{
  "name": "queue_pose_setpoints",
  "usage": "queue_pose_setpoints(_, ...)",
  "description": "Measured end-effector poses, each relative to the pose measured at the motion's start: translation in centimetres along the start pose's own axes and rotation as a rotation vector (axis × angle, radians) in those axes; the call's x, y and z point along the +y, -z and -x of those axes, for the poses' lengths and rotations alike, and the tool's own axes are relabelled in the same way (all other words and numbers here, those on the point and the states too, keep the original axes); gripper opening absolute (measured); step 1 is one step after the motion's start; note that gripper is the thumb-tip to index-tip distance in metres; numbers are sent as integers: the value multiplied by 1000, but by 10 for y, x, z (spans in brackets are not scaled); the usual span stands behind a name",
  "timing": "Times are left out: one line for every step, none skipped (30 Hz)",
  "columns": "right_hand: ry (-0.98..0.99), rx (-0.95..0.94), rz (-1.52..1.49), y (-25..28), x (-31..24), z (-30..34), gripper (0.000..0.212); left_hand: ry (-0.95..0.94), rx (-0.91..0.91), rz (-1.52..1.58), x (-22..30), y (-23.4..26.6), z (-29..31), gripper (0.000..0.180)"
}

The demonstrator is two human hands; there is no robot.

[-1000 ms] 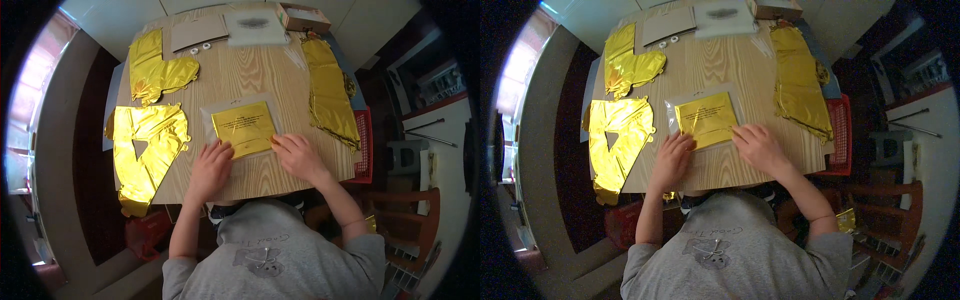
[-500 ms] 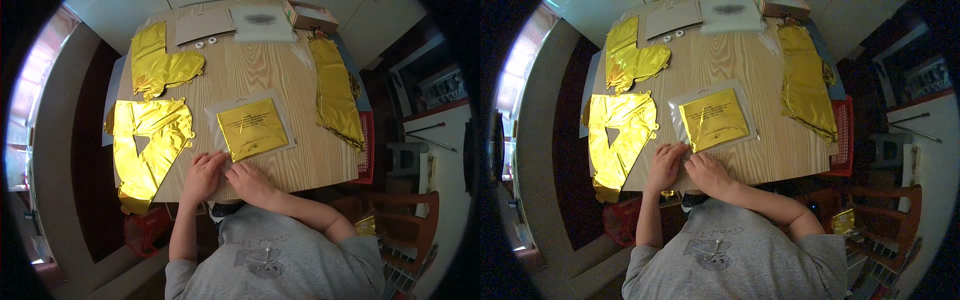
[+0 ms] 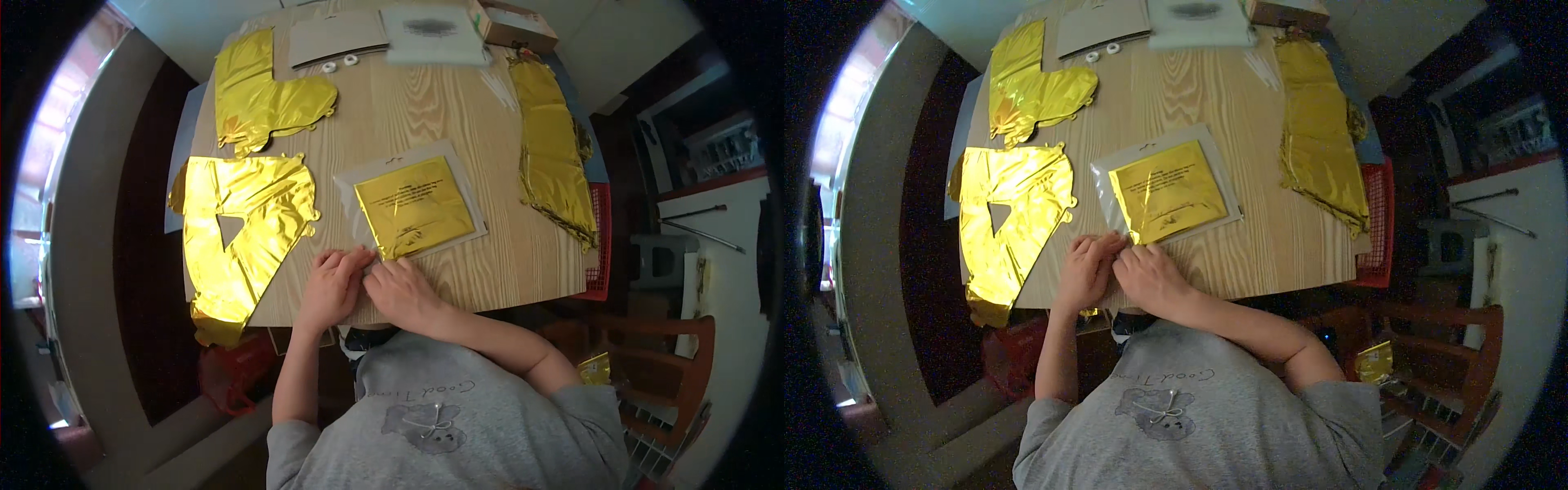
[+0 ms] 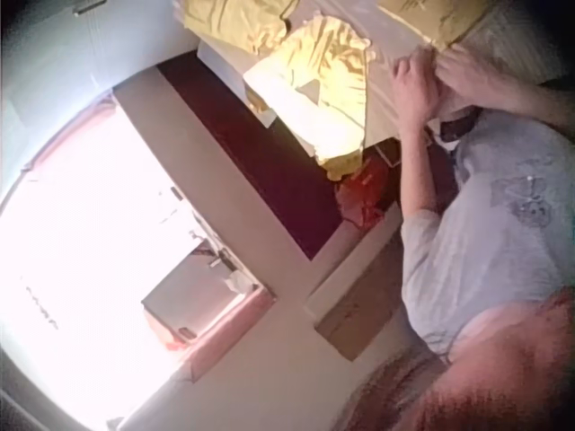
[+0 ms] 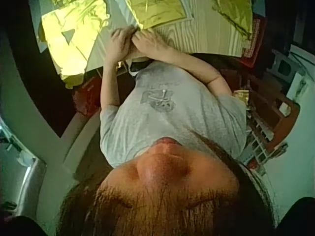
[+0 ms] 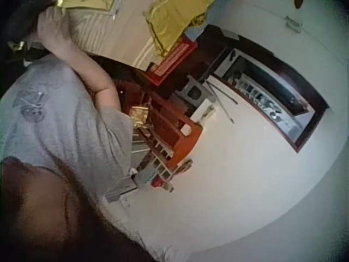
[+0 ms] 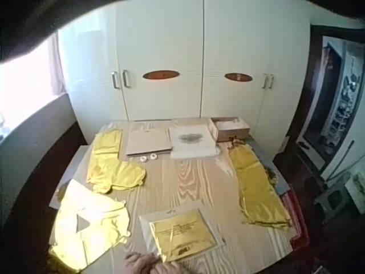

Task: Packaging gold foil sheets and cards into plastic sleeves.

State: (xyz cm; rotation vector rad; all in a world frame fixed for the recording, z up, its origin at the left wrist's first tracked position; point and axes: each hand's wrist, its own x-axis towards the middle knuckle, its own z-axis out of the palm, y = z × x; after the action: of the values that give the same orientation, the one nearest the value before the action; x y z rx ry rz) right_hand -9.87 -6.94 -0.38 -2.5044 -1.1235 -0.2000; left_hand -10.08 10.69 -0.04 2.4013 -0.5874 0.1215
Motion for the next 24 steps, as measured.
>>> queue_pose_setpoints(0,-7,-40,1,3,1,9,5,5,25,-1,-1,0,33)
queue_pose_setpoints(0,-15,-81,1,5,2,9,1,3,34,-2,0,0,33)
queue_pose_setpoints(-4,-3,-132,0,7,3,9,-3,2,44,-2,1,-1,32)
queue_pose_setpoints(-9,9,-184,-3,10,5,9,-8,1,53,-2,2,-1,32)
queue_pose_setpoints(-16,23,-230,-3,12,6,10,-9,0,45,-3,2,-1,32)
queue_pose_setpoints(-40,35,-278,-2,12,6,10,-11,-1,37,-3,1,-1,32)
queue_pose_setpoints(-40,37,-289,0,11,6,11,-14,-2,29,-4,1,0,32)
queue_pose_setpoints(-43,40,-298,2,11,5,12,-11,-1,37,-4,1,0,32)
queue_pose_setpoints(-45,44,-308,3,11,4,13,-10,1,45,-4,1,0,33)
queue_pose_setpoints(-40,30,-303,3,11,5,13,-9,2,53,-4,0,1,33)
queue_pose_setpoints(-36,17,-298,3,12,6,13,-9,1,48,-4,0,1,33)
queue_pose_setpoints(-32,3,-292,3,12,6,13,-8,0,44,-5,-1,2,33)
queue_pose_setpoints(-28,-5,-272,2,11,6,12,-9,-1,40,-5,-1,2,32)
queue_pose_setpoints(-25,-13,-252,2,11,6,11,-12,3,33,-5,-1,2,32)
queue_pose_setpoints(-22,-21,-231,1,10,5,10,-15,6,27,-5,-1,2,32)
queue_pose_setpoints(-24,-28,-187,2,9,5,9,-19,10,20,-5,-2,2,32)
queue_pose_setpoints(-26,-35,-146,2,6,4,8,-20,16,13,-5,-2,2,32)
queue_pose_setpoints(-28,-42,-105,2,5,3,8,-20,21,6,-5,-2,2,32)
queue_pose_setpoints(-28,-43,-94,1,5,3,7,-20,26,-1,-4,-2,2,32)
queue_pose_setpoints(-29,-43,-80,1,5,4,7,-16,26,-13,-2,-2,1,32)
queue_pose_setpoints(-30,-43,-65,0,5,4,6,-11,25,-26,1,-1,0,31)
queue_pose_setpoints(-26,-27,-119,1,6,5,6,-6,24,-39,2,-1,0,31)
queue_pose_setpoints(-20,-9,-170,4,9,6,5,-11,28,-48,3,-1,0,31)
queue_pose_setpoints(-15,9,-222,7,12,8,5,-17,31,-58,3,-1,-1,31)
